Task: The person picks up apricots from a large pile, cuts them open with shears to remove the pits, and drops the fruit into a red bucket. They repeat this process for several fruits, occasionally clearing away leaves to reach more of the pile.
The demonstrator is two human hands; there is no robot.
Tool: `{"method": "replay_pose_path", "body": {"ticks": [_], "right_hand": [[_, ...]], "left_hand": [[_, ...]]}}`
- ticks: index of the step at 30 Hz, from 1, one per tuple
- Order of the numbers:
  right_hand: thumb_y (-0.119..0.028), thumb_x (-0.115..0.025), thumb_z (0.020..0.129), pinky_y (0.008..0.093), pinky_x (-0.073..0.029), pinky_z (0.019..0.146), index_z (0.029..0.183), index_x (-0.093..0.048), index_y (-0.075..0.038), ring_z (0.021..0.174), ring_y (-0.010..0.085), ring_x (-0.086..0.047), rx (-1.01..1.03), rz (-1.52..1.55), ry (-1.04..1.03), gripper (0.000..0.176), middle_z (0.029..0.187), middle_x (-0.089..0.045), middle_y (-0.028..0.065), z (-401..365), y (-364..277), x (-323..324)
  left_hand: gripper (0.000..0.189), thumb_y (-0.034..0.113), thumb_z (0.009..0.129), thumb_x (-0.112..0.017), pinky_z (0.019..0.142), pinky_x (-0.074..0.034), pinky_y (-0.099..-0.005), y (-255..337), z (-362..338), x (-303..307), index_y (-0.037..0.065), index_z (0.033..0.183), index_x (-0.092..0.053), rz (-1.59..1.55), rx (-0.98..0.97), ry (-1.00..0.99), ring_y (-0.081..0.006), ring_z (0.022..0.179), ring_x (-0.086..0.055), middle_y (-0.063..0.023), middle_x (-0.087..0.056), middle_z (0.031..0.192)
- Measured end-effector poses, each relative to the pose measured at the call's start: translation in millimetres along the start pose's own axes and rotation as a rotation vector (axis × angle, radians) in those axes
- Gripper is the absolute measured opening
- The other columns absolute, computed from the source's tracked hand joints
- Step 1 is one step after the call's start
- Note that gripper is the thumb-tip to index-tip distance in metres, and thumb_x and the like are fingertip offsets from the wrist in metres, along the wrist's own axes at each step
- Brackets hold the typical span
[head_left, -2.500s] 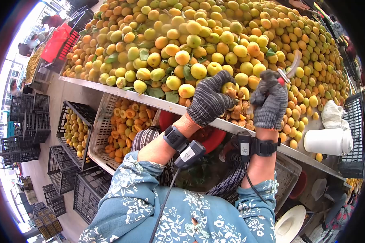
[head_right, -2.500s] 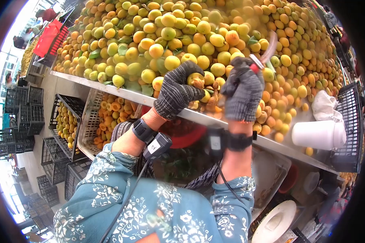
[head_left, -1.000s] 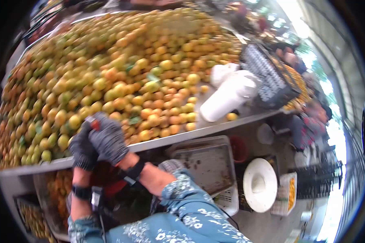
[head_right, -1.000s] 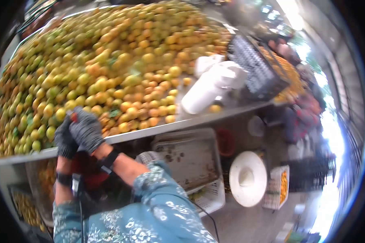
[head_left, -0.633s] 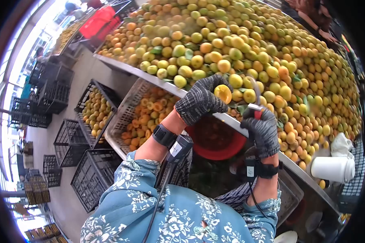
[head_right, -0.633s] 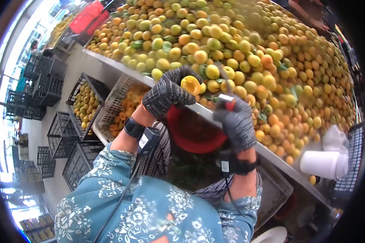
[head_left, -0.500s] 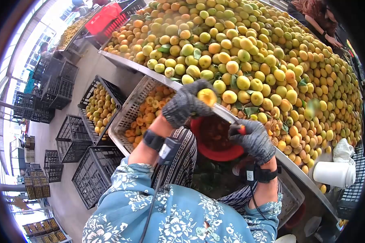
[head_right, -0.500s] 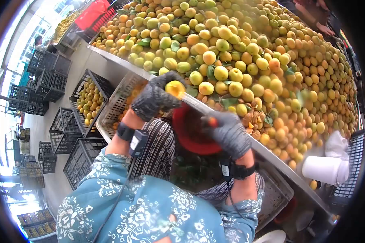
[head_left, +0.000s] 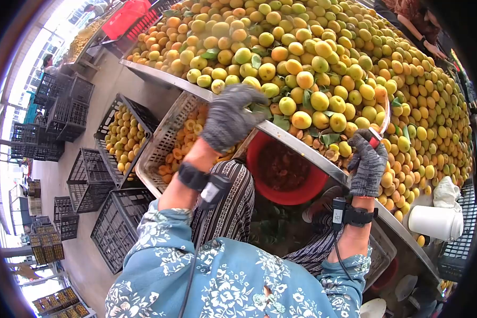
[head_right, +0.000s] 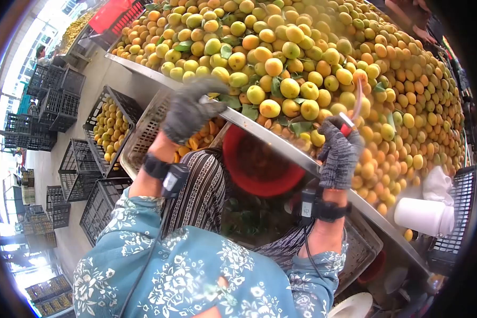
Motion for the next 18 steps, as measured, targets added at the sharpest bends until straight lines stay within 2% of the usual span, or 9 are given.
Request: {"method": "replay_pose_path", "body": {"ticks": [1,2,4,5,7,12,15,16,18], "right_hand": [[-0.007,-0.066,0.078,0.0186,-0.034,0.038,0.091,-0.068,-0.003,0.041,0.006,-0.046,0.001,-0.036,-0.004,0.015,0.071,-0.064,0.0041,1.9,2.5,1.3],[-0.007,-0.066,0.078,0.0186,-0.034,0.038,0.091,-0.068,-0.003,0.041,0.006,-0.046,0.001,-0.036,0.001,0.015,0.071,-0.064,0.0041,1.9,2.4,1.2],[-0.011,-0.067,0.08,0.0165,-0.034,0.035,0.096,-0.066,-0.003,0.04,0.0048,-0.047,0.013,-0.165,0.011,0.019,0.074,-0.066,0.0039,-0.7,2.3,-1.2],[-0.013,-0.066,0.081,0.0162,-0.035,0.036,0.097,-0.066,-0.003,0.041,0.0044,-0.047,0.001,-0.146,-0.021,0.019,0.074,-0.066,0.0038,-2.7,-0.1,-1.6],[-0.013,-0.066,0.081,0.0161,-0.035,0.036,0.097,-0.066,-0.003,0.041,0.0045,-0.047,0.001,-0.154,-0.021,0.019,0.074,-0.066,0.0038,-2.1,-3.5,0.2],[-0.013,-0.067,0.081,0.0159,-0.035,0.036,0.097,-0.066,-0.002,0.042,0.0045,-0.048,-0.007,-0.132,-0.015,0.02,0.074,-0.065,0.0035,1.0,-7.3,2.2],[-0.013,-0.067,0.081,0.0161,-0.035,0.036,0.097,-0.066,-0.002,0.042,0.0043,-0.048,0.018,-0.103,-0.004,0.019,0.074,-0.065,0.003,4.8,-6.6,4.6],[-0.008,-0.068,0.079,0.0191,-0.043,0.049,0.096,-0.067,-0.001,0.056,0.0077,-0.055,0.013,-0.08,-0.012,0.019,0.078,-0.066,0.0046,7.8,-4.4,7.2],[-0.001,-0.066,0.079,0.0245,-0.052,0.075,0.1,-0.066,0.001,0.079,0.0125,-0.063,-0.034,-0.109,-0.025,0.021,0.088,-0.067,0.0066,7.4,-9.6,5.9]], "left_hand": [[0.042,0.016,0.065,-0.081,0.085,-0.048,-0.0338,9.7,10.9,-12.0,0.012,0.104,-0.067,0.162,-0.172,-0.04,-0.0243,0.102,-0.059,-0.0077,-0.064,0.107],[0.042,0.016,0.065,-0.081,0.085,-0.048,-0.0338,16.0,17.0,-26.3,0.012,0.104,-0.067,0.16,-0.175,-0.044,-0.0243,0.102,-0.059,-0.0077,-0.064,0.107],[0.046,0.029,0.064,-0.08,0.103,-0.035,-0.0433,26.5,26.4,-52.3,0.014,0.105,-0.067,0.432,-0.203,-0.117,-0.0344,0.126,-0.042,-0.0128,-0.055,0.126],[0.046,0.029,0.064,-0.08,0.103,-0.035,-0.0433,24.9,31.2,-63.3,0.014,0.105,-0.067,0.432,-0.206,-0.122,-0.0344,0.126,-0.042,-0.0128,-0.055,0.126],[0.043,0.042,0.07,-0.073,0.111,-0.018,-0.0532,16.0,39.5,-82.7,0.016,0.104,-0.068,0.643,-0.19,-0.272,-0.0364,0.137,-0.024,-0.0146,-0.039,0.142],[0.049,0.046,0.068,-0.074,0.11,-0.02,-0.0511,22.0,40.6,-88.5,0.017,0.108,-0.068,0.74,-0.125,-0.425,-0.0354,0.137,-0.025,-0.0136,-0.041,0.141],[0.046,0.036,0.061,-0.081,0.108,-0.027,-0.0457,27.7,36.5,-81.7,0.015,0.1,-0.07,0.488,-0.116,-0.208,-0.0338,0.13,-0.036,-0.0099,-0.053,0.13],[0.046,0.029,0.063,-0.083,0.101,-0.038,-0.0409,29.6,38.7,-75.6,0.011,0.103,-0.068,0.371,-0.17,-0.145,-0.028,0.119,-0.049,-0.0088,-0.06,0.118],[0.048,0.021,0.065,-0.083,0.093,-0.045,-0.035,35.9,44.6,-65.9,0.006,0.108,-0.066,-0.406,0.089,-0.238,-0.0232,0.107,-0.058,-0.0087,-0.063,0.109]]}}
Point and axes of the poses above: each hand's wrist, its own z-axis towards the middle knuckle, its own x-axis out of the back of the hand, y = z × x, the point moved 1 cm from there along z, towards the middle knuckle
